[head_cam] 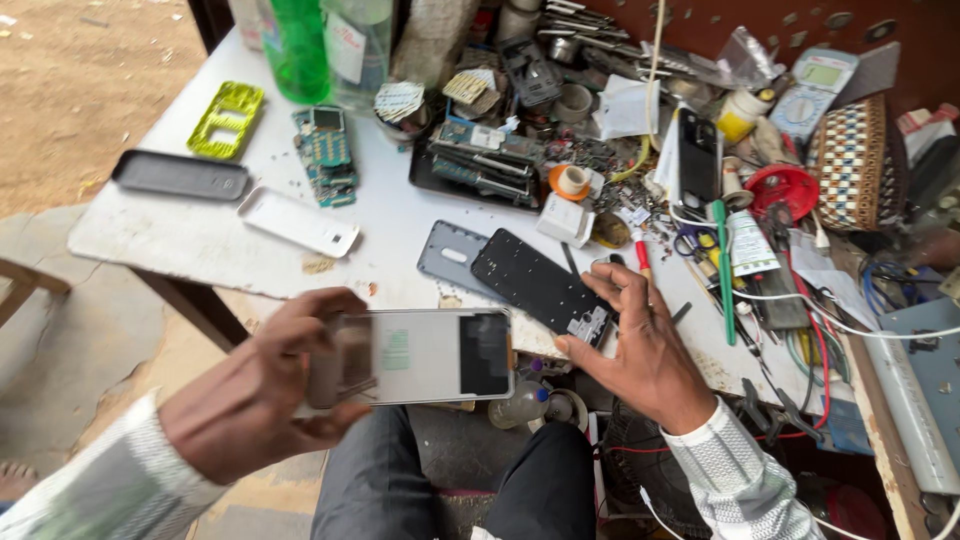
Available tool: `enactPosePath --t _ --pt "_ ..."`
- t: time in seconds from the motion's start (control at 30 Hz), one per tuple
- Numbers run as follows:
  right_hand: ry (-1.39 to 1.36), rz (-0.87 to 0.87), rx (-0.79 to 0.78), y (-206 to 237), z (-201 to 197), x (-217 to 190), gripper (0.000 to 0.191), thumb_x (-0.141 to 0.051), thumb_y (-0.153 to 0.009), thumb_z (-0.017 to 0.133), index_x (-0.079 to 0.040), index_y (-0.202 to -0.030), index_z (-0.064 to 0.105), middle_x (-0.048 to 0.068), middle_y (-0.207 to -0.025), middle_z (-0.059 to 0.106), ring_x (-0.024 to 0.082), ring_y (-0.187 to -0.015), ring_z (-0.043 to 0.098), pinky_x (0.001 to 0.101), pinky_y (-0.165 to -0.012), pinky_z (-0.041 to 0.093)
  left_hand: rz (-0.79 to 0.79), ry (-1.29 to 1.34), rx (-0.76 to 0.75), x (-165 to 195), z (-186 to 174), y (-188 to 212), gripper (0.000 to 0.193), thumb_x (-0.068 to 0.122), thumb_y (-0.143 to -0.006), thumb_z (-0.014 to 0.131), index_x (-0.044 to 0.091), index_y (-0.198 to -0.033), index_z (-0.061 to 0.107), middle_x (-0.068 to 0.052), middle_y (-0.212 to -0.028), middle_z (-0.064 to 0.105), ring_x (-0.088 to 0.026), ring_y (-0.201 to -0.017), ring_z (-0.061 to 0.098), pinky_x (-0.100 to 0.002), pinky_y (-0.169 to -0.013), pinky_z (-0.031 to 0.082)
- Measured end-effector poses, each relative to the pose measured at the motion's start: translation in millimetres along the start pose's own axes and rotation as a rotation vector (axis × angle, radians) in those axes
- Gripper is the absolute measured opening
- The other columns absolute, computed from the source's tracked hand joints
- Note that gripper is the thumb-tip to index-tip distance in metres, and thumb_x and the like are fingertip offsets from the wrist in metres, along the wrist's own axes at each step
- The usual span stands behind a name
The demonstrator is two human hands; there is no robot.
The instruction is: The person sits at a cluttered repair bench holding a phone with its back cover removed and uses a small metal tool to pry and scrape along the phone's inner frame. They work around the edges of the device, then pick up the phone body and handle it with both hands at the end.
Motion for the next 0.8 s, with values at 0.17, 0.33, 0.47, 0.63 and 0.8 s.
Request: enactPosePath --t 0.17,0.33,0.47,0.63,0.8 --pt "-0.007 -0.051 0.193 23.0 -7.8 -24.6 0.081 -0.031 -0.088 0.078 -0.001 -0.150 0.036 0.023 -0.145 0.054 0.030 -0.132 0.058 0.0426 -0.114 0.047 0.095 -0.078 -0.041 12.2 13.9 4.2 0.069 0.019 -0.076 0.085 0.001 -0.110 0.029 -0.033 -0.126 0.049 -0.050 -0.127 0.053 -0.045 -0.094 0.059" --pt "-1.107 0.225 -0.019 87.7 32.2 -46.6 0.069 -0.028 -0.093 0.076 0.001 -0.145 0.041 0.017 -0.129 0.063 0.018 -0.108 0.064 0.0313 -0.093 0.053 0.070 0.045 -0.169 30.3 31.4 13.4 0.055 0.016 -0.080 0.083 -0.002 -0.095 0.033 -0.036 -0.138 0.048 -0.051 -0.131 0.051 -0.040 -0.093 0.060" --pt "-1.347 0.453 -0.198 119.4 65.6 -35.8 0.047 -0.020 -0.096 0.075 0.004 -0.134 0.061 0.009 -0.105 0.071 0.011 -0.088 0.060 0.0265 -0.077 0.050 0.013 0.000 -0.340 45.2 52.6 20.6 0.052 0.022 -0.080 0.086 0.011 -0.090 0.036 -0.038 -0.146 0.041 -0.052 -0.140 0.042 -0.044 -0.099 0.055" --pt "-1.523 0.629 -0.010 159.2 100.2 -30.1 0.025 -0.014 -0.096 0.073 -0.002 -0.116 0.063 0.002 -0.096 0.073 0.009 -0.080 0.065 0.0273 -0.066 0.054 0.151 0.097 -0.011 43.6 74.2 32.5 0.090 0.034 -0.076 0.087 0.008 -0.132 0.022 -0.035 -0.156 0.023 -0.052 -0.152 0.018 -0.063 -0.125 0.028" --pt "-1.523 0.729 0.201 188.9 136.6 -31.7 0.018 -0.013 -0.098 0.069 -0.008 -0.113 0.062 0.001 -0.095 0.071 0.011 -0.080 0.069 0.0291 -0.067 0.059 -0.604 0.711 0.313 61.5 150.9 72.4 0.110 0.018 -0.082 0.085 0.009 -0.154 0.002 -0.030 -0.164 0.028 -0.048 -0.154 0.028 -0.057 -0.124 0.025"
Point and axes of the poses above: each hand's wrist, its own y-axis away from the middle knuckle, its own z-axis out of the palm, x = y × z, the point moved 1 cm from there along -y, towards the middle knuckle
